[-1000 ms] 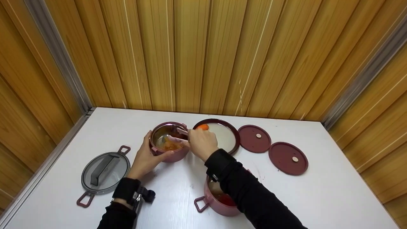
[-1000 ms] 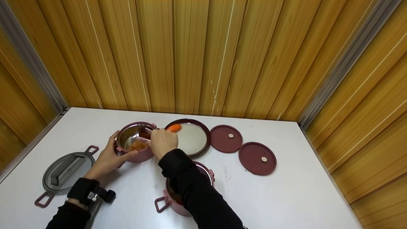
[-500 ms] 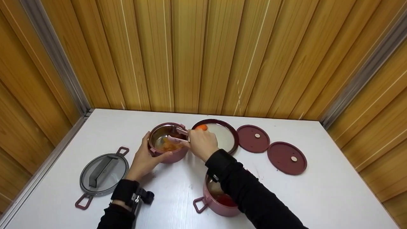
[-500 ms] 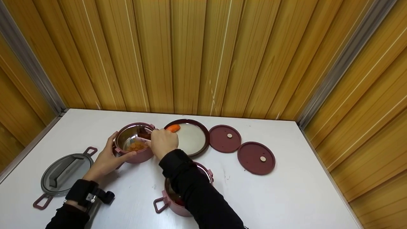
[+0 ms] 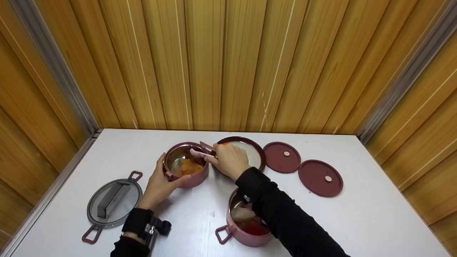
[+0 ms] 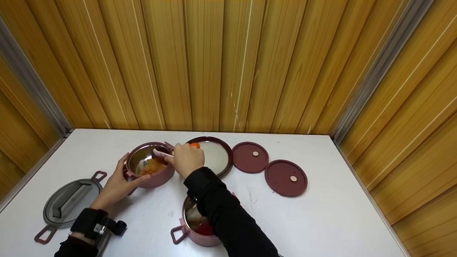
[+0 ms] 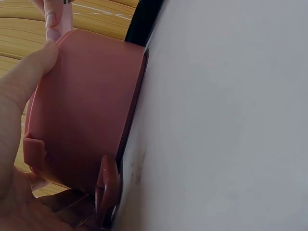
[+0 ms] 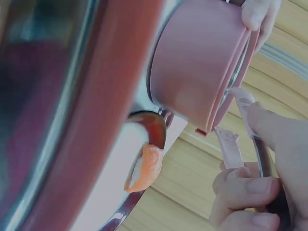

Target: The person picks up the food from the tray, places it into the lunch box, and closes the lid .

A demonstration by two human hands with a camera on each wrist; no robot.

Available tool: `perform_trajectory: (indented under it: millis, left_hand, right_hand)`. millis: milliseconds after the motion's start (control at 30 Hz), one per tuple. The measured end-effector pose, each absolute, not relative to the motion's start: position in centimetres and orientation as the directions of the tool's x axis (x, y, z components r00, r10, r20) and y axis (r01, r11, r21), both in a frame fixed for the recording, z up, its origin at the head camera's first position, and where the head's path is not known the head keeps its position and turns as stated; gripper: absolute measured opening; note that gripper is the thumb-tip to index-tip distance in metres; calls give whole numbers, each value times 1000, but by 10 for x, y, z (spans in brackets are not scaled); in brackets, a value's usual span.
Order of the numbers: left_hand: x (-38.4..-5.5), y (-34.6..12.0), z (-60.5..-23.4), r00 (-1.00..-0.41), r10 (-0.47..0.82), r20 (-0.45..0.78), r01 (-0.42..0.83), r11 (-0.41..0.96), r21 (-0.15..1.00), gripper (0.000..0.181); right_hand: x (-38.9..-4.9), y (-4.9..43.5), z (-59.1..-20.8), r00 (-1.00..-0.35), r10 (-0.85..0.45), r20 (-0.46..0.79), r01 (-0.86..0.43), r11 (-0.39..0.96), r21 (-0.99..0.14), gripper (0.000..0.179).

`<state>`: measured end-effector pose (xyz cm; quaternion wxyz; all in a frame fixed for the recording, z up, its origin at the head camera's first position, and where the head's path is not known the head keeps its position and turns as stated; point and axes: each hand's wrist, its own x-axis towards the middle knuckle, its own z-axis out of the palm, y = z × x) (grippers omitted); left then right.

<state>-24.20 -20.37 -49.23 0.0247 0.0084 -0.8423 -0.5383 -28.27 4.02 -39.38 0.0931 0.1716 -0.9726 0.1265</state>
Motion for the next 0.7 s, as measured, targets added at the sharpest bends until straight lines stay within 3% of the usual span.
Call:
perform_trajectory:
  millis: [300,700]
  left_hand:
    - [-239,-204,-492,-998,-51,27,2,422,907,126]
    - [-237,-210,-492,-998,-54,21,-4,426,905,128]
  right_hand:
    - [-300,62,-392,-935,-251,252,-321,901,-294,45]
    - [-320,95,-403,-985,-121,127,-158,922,-353,51]
